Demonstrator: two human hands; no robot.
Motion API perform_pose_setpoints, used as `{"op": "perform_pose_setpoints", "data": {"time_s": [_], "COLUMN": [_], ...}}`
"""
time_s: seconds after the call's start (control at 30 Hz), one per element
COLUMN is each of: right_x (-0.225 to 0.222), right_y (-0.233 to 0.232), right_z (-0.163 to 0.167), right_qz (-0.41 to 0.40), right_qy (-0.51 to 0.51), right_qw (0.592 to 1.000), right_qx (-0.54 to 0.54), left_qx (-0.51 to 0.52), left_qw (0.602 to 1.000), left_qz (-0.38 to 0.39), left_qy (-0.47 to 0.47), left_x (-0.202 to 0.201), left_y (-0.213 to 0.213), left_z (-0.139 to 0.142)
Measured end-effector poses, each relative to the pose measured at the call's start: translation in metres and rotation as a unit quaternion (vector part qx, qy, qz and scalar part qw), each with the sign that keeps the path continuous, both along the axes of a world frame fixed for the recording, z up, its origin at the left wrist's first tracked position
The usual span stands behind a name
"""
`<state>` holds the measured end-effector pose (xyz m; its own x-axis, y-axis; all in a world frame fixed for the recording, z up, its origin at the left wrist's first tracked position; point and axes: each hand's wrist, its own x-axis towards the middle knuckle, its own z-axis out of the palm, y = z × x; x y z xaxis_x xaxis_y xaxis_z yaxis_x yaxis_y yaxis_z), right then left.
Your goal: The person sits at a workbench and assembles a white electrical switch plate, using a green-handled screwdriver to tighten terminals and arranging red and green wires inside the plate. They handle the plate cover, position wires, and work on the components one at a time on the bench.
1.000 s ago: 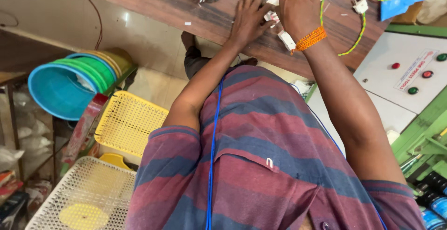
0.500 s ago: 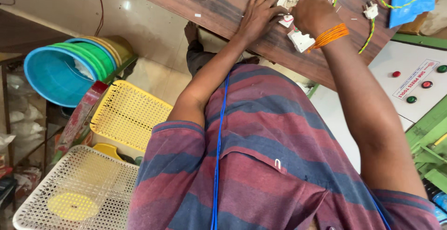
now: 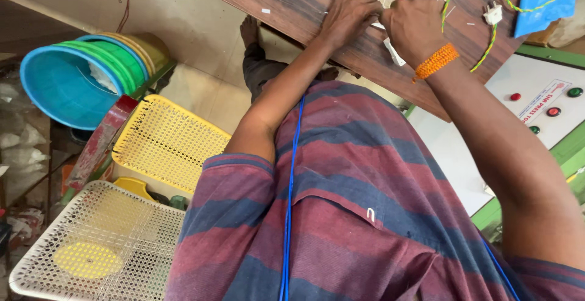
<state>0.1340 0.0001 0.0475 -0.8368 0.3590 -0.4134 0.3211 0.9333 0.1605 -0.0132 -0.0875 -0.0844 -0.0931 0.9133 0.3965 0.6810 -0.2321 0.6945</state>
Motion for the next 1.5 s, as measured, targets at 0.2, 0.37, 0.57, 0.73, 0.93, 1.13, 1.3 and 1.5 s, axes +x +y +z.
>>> {"op": "perform_pose_setpoints", "data": {"time_s": [0.2, 0.37, 0.57, 0.73, 0.93, 1.13, 1.3, 1.5], "right_x": [0.006, 0.004, 0.006, 0.011, 0.009, 0.010, 0.008, 0.005], "right_y": [0.012, 0.011, 0.013, 0.016, 0.012, 0.014, 0.017, 0.019], "right_z": [-0.003, -0.005, -0.011, -0.014, -0.013, -0.020, -0.017, -0.033], "right_qz": [-0.066, -0.058, -0.040, -0.110, -0.045, -0.126, -0.053, -0.085], "right_qy": [0.015, 0.012, 0.021, 0.034, 0.046, 0.041, 0.049, 0.075], "right_qw": [0.998, 0.998, 0.997, 0.993, 0.997, 0.991, 0.997, 0.993], "right_qx": [-0.018, 0.037, 0.064, 0.026, 0.042, 0.035, 0.024, 0.046], "left_qx": [-0.001, -0.005, 0.002, -0.015, 0.001, -0.007, -0.020, -0.019], "left_qw": [1.000, 1.000, 1.000, 1.000, 1.000, 1.000, 1.000, 0.999], "left_qz": [-0.011, -0.010, -0.008, -0.018, -0.011, -0.026, -0.017, -0.020], "left_qy": [-0.008, -0.006, -0.011, -0.012, 0.000, -0.012, 0.017, 0.022], "left_x": [0.001, 0.001, 0.001, 0.000, 0.000, -0.001, 0.000, 0.001], "left_y": [0.005, 0.003, 0.006, 0.005, 0.005, 0.007, 0.007, 0.009], "left_z": [-0.004, -0.007, -0.002, -0.001, -0.002, -0.003, -0.003, -0.001]}}
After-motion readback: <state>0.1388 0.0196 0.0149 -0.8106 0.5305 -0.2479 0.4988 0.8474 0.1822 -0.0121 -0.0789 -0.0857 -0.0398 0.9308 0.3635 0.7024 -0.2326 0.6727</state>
